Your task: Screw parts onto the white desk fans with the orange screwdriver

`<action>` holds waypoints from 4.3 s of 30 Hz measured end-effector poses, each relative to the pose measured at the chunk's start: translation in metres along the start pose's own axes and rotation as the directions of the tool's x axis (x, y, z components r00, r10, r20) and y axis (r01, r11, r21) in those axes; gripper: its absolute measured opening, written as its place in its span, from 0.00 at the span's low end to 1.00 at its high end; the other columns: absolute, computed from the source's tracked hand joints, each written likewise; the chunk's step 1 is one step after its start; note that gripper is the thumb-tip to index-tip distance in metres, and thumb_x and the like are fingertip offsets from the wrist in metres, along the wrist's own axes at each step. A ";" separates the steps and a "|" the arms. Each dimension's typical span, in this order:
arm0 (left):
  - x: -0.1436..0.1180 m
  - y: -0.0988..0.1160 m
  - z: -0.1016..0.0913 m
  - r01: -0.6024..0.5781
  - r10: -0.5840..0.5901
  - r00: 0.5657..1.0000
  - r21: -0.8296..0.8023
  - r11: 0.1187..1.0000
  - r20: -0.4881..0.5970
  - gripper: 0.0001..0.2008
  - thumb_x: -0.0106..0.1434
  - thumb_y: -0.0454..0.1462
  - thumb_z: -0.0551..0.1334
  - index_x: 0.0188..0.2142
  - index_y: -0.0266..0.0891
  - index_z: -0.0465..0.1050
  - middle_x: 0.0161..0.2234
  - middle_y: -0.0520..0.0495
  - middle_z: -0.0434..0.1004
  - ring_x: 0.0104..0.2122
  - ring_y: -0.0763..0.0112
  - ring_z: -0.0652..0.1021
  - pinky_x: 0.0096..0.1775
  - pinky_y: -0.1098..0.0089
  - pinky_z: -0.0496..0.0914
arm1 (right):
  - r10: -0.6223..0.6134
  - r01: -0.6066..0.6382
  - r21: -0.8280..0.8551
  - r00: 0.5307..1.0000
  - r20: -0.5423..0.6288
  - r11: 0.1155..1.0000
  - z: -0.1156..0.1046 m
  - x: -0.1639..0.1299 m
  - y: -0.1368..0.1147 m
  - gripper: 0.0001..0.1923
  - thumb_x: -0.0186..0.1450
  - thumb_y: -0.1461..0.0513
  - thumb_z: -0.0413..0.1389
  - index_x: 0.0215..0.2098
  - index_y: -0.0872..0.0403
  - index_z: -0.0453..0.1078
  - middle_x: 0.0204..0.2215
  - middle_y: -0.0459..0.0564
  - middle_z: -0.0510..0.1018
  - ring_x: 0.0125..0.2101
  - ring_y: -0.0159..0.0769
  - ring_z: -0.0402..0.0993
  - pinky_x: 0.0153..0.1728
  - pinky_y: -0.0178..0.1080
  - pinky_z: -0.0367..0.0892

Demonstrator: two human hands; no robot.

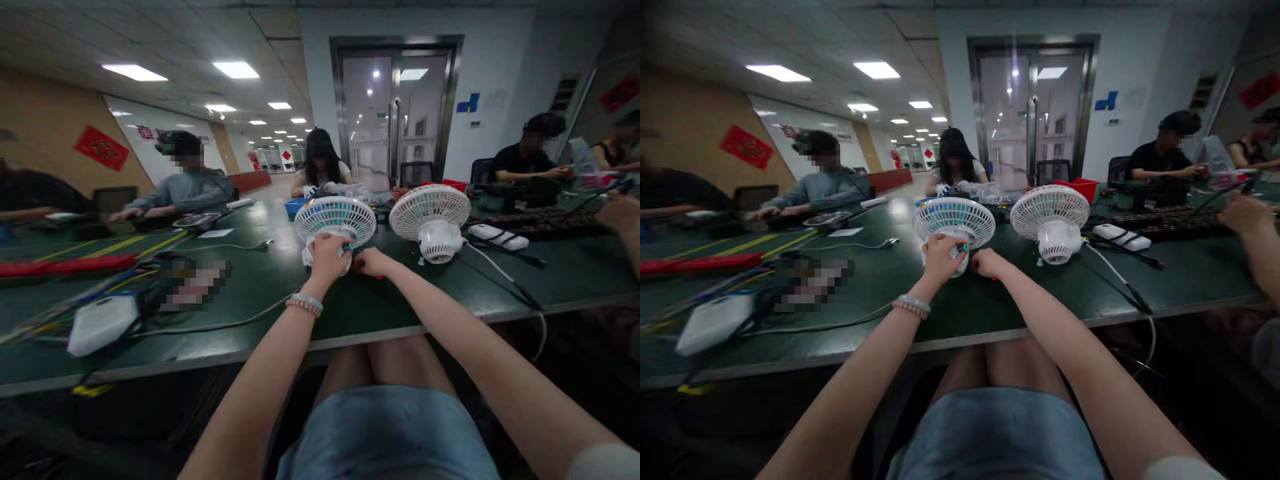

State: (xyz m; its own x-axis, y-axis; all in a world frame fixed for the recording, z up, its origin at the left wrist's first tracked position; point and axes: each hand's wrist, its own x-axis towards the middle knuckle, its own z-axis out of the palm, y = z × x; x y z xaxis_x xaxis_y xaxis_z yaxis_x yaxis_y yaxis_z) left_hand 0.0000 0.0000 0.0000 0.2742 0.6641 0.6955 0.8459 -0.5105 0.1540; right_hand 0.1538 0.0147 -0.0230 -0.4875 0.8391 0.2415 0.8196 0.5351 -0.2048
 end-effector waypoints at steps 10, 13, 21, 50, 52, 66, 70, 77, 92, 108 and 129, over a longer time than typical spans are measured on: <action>0.000 0.002 -0.002 0.000 0.000 1.000 -0.036 0.999 0.003 0.12 0.54 0.38 0.60 0.39 0.48 0.73 0.39 0.50 0.76 0.48 0.56 0.65 0.47 0.55 0.54 | 0.070 -0.068 0.056 0.997 -0.032 0.996 -0.001 0.001 0.000 0.08 0.56 0.68 0.54 0.32 0.57 0.73 0.33 0.52 0.78 0.37 0.37 0.73 0.37 0.33 0.64; 0.000 0.003 -0.002 0.001 0.000 1.000 -0.036 0.999 0.003 0.12 0.53 0.39 0.60 0.39 0.48 0.73 0.39 0.50 0.76 0.48 0.56 0.65 0.47 0.55 0.54 | 0.128 -0.093 0.145 0.959 -0.252 0.985 0.000 0.003 0.002 0.08 0.58 0.67 0.52 0.34 0.58 0.71 0.34 0.54 0.77 0.37 0.37 0.72 0.39 0.35 0.63; 0.000 0.003 -0.003 0.006 -0.006 1.000 -0.047 0.999 -0.001 0.12 0.53 0.39 0.60 0.38 0.48 0.73 0.38 0.50 0.76 0.48 0.56 0.65 0.47 0.55 0.54 | 0.338 0.029 0.617 0.816 -0.470 0.786 -0.004 0.007 0.004 0.05 0.55 0.61 0.54 0.29 0.55 0.68 0.24 0.44 0.74 0.26 0.30 0.70 0.31 0.34 0.65; 0.000 0.006 -0.004 0.023 -0.023 1.000 -0.024 0.999 0.014 0.12 0.53 0.39 0.60 0.39 0.48 0.73 0.39 0.49 0.76 0.48 0.56 0.65 0.47 0.54 0.55 | 0.288 0.118 0.979 0.944 -0.162 0.166 -0.008 0.001 0.002 0.12 0.43 0.59 0.63 0.23 0.57 0.70 0.19 0.42 0.73 0.18 0.24 0.63 0.23 0.30 0.60; 0.000 0.006 -0.004 0.027 -0.026 0.999 -0.022 0.999 0.019 0.12 0.53 0.40 0.60 0.39 0.48 0.73 0.39 0.49 0.76 0.48 0.56 0.65 0.47 0.54 0.55 | 0.289 0.111 0.981 0.945 -0.154 0.159 -0.007 0.002 0.002 0.12 0.43 0.59 0.63 0.24 0.57 0.70 0.19 0.42 0.73 0.18 0.23 0.63 0.23 0.30 0.60; 0.001 0.005 -0.002 0.023 -0.022 1.000 -0.041 0.999 0.013 0.13 0.53 0.39 0.60 0.40 0.48 0.74 0.39 0.50 0.76 0.48 0.55 0.64 0.47 0.54 0.55 | 0.319 0.084 0.975 0.936 -0.148 0.206 -0.001 0.006 0.006 0.16 0.43 0.57 0.64 0.26 0.57 0.68 0.19 0.40 0.71 0.18 0.22 0.62 0.20 0.29 0.59; 0.001 0.006 -0.002 0.027 -0.026 1.000 -0.035 0.999 0.009 0.12 0.53 0.39 0.60 0.39 0.48 0.74 0.39 0.49 0.76 0.48 0.55 0.64 0.47 0.54 0.55 | 0.326 0.091 0.971 0.932 -0.161 0.220 -0.001 0.007 0.006 0.16 0.44 0.56 0.64 0.25 0.56 0.67 0.17 0.39 0.69 0.17 0.22 0.61 0.19 0.29 0.57; 0.000 0.007 -0.004 0.028 -0.027 0.999 -0.044 0.999 0.022 0.13 0.53 0.39 0.60 0.39 0.48 0.73 0.40 0.50 0.76 0.49 0.55 0.64 0.48 0.54 0.55 | 0.313 0.094 0.964 0.934 -0.172 0.250 0.000 0.007 0.005 0.16 0.44 0.55 0.63 0.25 0.56 0.68 0.17 0.40 0.69 0.17 0.22 0.62 0.19 0.28 0.57; 0.000 0.008 -0.005 0.033 -0.032 0.999 -0.039 0.999 0.036 0.12 0.54 0.39 0.59 0.40 0.48 0.73 0.40 0.50 0.76 0.49 0.56 0.64 0.47 0.55 0.54 | 0.218 0.088 0.590 0.877 -0.427 0.803 -0.017 -0.003 0.013 0.11 0.56 0.57 0.52 0.23 0.56 0.71 0.19 0.44 0.72 0.23 0.29 0.67 0.27 0.32 0.61; 0.000 0.006 -0.005 0.015 -0.015 1.000 -0.045 0.999 0.010 0.11 0.54 0.38 0.60 0.39 0.49 0.73 0.39 0.51 0.76 0.48 0.56 0.64 0.48 0.54 0.54 | 0.557 -0.578 0.237 0.816 0.154 0.781 -0.034 -0.024 0.015 0.30 0.47 0.69 0.58 0.50 0.57 0.62 0.27 0.56 0.76 0.23 0.40 0.71 0.24 0.39 0.64; 0.000 0.008 -0.004 0.021 -0.021 1.000 -0.060 0.998 -0.002 0.12 0.54 0.38 0.60 0.39 0.48 0.73 0.39 0.51 0.76 0.48 0.57 0.64 0.48 0.55 0.54 | 0.342 0.274 0.488 0.441 -0.830 0.829 -0.044 -0.057 0.048 0.19 0.62 0.49 0.48 0.45 0.52 0.57 0.34 0.50 0.69 0.28 0.35 0.70 0.28 0.40 0.69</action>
State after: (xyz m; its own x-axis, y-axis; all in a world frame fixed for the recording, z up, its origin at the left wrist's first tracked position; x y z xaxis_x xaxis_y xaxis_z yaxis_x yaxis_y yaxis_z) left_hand 0.0048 -0.0066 0.0038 0.2556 0.6738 0.6933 0.8225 -0.5285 0.2104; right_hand 0.2342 -0.0114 -0.0044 0.3156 0.4716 0.8234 0.3989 0.7214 -0.5660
